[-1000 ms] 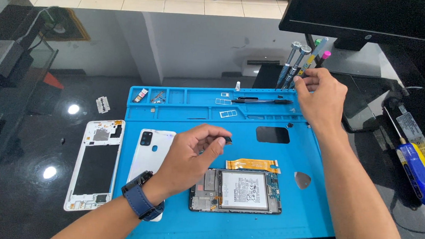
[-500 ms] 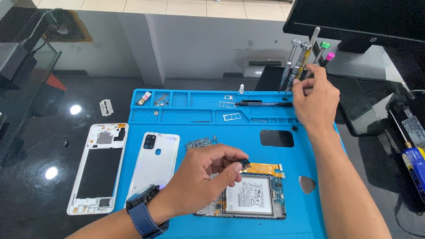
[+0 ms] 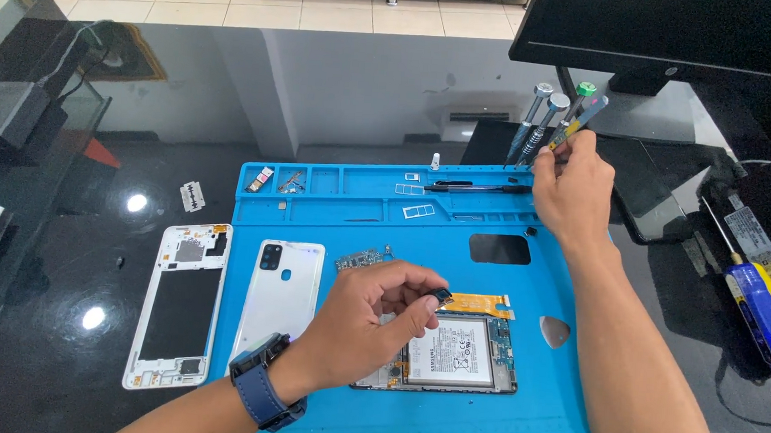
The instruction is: The person works on a disassembled smartphone placed on a blue anti-static mat. They handle a small black component, likely a charging port, and use tweezers to manipulate it and connect it to a ribbon cable. The workspace includes the phone's back cover, screen assembly, and various tools.
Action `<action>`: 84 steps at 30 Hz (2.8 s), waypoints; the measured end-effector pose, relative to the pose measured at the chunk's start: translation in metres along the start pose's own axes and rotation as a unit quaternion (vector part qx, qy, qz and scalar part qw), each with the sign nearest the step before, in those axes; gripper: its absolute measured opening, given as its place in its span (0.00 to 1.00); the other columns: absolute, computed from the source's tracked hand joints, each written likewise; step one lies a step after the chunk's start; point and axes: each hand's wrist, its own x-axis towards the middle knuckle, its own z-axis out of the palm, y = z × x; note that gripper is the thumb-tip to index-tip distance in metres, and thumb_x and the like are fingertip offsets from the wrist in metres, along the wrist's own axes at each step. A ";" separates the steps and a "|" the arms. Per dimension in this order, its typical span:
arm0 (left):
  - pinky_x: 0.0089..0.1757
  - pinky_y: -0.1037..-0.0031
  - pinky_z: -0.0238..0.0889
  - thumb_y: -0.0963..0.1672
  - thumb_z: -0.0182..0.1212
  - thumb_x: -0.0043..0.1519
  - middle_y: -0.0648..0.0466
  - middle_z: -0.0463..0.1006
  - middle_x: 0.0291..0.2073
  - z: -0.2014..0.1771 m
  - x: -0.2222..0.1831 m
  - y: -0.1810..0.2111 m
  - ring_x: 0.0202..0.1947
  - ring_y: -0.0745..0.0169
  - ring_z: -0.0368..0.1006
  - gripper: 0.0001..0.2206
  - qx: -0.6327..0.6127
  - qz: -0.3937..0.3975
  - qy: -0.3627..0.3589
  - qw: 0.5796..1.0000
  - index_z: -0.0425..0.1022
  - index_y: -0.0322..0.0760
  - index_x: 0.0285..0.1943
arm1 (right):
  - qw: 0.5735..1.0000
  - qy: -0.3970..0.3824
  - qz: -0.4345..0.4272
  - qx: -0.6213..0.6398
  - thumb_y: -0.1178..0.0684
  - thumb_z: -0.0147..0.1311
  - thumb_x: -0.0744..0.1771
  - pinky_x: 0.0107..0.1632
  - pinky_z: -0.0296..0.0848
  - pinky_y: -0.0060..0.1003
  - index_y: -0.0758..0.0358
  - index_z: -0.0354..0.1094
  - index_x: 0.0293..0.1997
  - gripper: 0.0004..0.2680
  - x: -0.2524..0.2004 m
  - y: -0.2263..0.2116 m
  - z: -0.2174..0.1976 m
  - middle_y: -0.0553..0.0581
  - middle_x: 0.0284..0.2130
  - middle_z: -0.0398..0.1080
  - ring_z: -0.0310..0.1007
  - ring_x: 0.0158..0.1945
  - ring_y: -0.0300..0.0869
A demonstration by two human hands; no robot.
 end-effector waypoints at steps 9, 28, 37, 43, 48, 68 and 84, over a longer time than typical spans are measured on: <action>0.38 0.76 0.82 0.47 0.62 0.62 0.51 0.88 0.39 0.003 -0.006 0.003 0.39 0.65 0.84 0.15 -0.003 0.029 0.002 1.000 0.81 0.37 0.54 | 0.961 0.130 -0.093 0.226 0.62 0.33 0.75 0.40 0.87 0.41 0.69 0.43 0.52 0.03 -0.027 -0.062 -0.052 0.77 0.39 0.70 0.83 0.36 0.58; 0.32 0.69 0.69 0.42 0.63 0.65 0.53 0.79 0.34 0.023 -0.029 0.005 0.30 0.62 0.74 0.07 0.135 0.275 -0.030 0.952 0.78 0.38 0.50 | 0.938 0.136 0.029 0.317 0.55 0.49 0.69 0.63 0.87 0.48 0.58 0.67 0.41 0.02 -0.267 -0.123 -0.079 0.65 0.42 0.76 0.85 0.57 0.63; 0.30 0.69 0.70 0.44 0.64 0.66 0.52 0.80 0.35 0.021 -0.031 0.001 0.35 0.60 0.77 0.09 0.129 0.300 -0.009 0.945 0.77 0.42 0.53 | 0.913 0.079 0.005 0.399 0.58 0.49 0.70 0.63 0.91 0.57 0.57 0.67 0.46 0.03 -0.267 -0.124 -0.084 0.67 0.45 0.74 0.84 0.58 0.65; 0.31 0.67 0.71 0.42 0.64 0.66 0.50 0.80 0.35 0.021 -0.033 0.003 0.36 0.57 0.77 0.09 0.120 0.309 -0.008 0.943 0.76 0.40 0.53 | 0.921 0.027 -0.012 0.390 0.58 0.52 0.68 0.66 0.89 0.54 0.58 0.70 0.50 0.06 -0.267 -0.110 -0.091 0.64 0.49 0.75 0.82 0.63 0.64; 0.31 0.67 0.70 0.41 0.65 0.65 0.51 0.80 0.34 0.022 -0.033 0.003 0.34 0.59 0.74 0.09 0.126 0.307 -0.005 0.943 0.76 0.40 0.53 | 0.915 -0.004 -0.008 0.404 0.60 0.52 0.68 0.65 0.88 0.55 0.58 0.70 0.52 0.08 -0.269 -0.105 -0.093 0.65 0.51 0.74 0.80 0.64 0.66; 0.32 0.66 0.73 0.42 0.64 0.67 0.48 0.80 0.41 0.021 -0.035 -0.011 0.40 0.55 0.78 0.12 0.182 0.316 -0.053 0.930 0.75 0.41 0.58 | 0.881 0.024 -0.023 0.472 0.59 0.52 0.68 0.52 0.95 0.54 0.65 0.67 0.40 0.02 -0.232 -0.106 -0.088 0.68 0.37 0.75 0.88 0.43 0.60; 0.32 0.70 0.71 0.45 0.63 0.65 0.55 0.82 0.29 0.021 -0.030 0.014 0.29 0.64 0.76 0.08 0.041 0.210 -0.032 0.976 0.80 0.40 0.49 | 0.883 -0.079 -0.065 0.459 0.57 0.42 0.72 0.70 0.80 0.64 0.64 0.66 0.61 0.11 -0.244 -0.087 -0.109 0.75 0.57 0.72 0.77 0.67 0.70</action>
